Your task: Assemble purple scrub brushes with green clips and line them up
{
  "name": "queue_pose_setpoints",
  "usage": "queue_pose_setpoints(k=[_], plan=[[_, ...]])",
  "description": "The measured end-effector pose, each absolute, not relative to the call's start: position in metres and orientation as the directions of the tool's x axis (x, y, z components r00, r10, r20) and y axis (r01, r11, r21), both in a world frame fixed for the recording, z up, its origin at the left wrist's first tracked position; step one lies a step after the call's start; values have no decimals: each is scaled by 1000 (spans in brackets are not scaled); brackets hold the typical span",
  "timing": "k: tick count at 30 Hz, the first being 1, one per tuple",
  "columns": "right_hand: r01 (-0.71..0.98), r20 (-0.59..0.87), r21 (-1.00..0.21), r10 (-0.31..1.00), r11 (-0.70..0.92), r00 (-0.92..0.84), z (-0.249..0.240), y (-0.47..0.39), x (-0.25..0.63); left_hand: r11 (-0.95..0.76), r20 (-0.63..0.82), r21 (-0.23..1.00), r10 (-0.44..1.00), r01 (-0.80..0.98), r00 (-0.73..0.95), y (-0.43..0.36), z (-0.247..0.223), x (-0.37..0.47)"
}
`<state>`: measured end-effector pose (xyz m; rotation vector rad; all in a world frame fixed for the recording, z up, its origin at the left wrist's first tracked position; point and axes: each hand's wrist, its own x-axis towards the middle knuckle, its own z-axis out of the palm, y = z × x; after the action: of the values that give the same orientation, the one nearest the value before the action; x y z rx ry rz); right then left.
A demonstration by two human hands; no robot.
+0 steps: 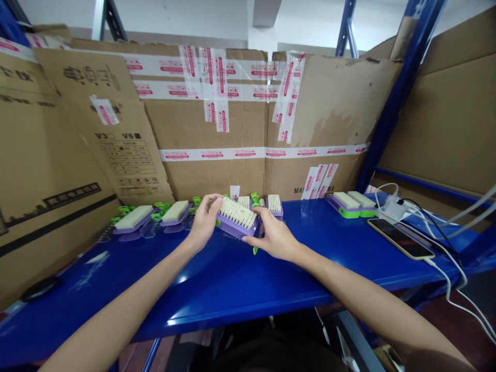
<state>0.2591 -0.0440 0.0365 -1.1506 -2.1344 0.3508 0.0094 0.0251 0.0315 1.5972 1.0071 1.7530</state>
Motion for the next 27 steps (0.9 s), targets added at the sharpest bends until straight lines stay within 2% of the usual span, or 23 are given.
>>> queue_pose_setpoints(k=[4,12,17,22,27], plan=[[661,448,-454,794,597,-410,38,-45,259,-602,615,788,774,128,-148,21,33,11],[642,482,-410,752,647,-450,36,-49,257,-758,780,625,617,185,-105,4,39,10],[620,525,-402,724,674,-446,33,-47,257,-813,840,537,541,226,-47,-1,38,9],[604,591,-392,694,693,-412,30,-48,256,-876,901,433,430,212,-64,-6,40,11],[590,616,-409,688,696,-385,27,-45,257,-891,915,385,402,240,24,-5,39,8]])
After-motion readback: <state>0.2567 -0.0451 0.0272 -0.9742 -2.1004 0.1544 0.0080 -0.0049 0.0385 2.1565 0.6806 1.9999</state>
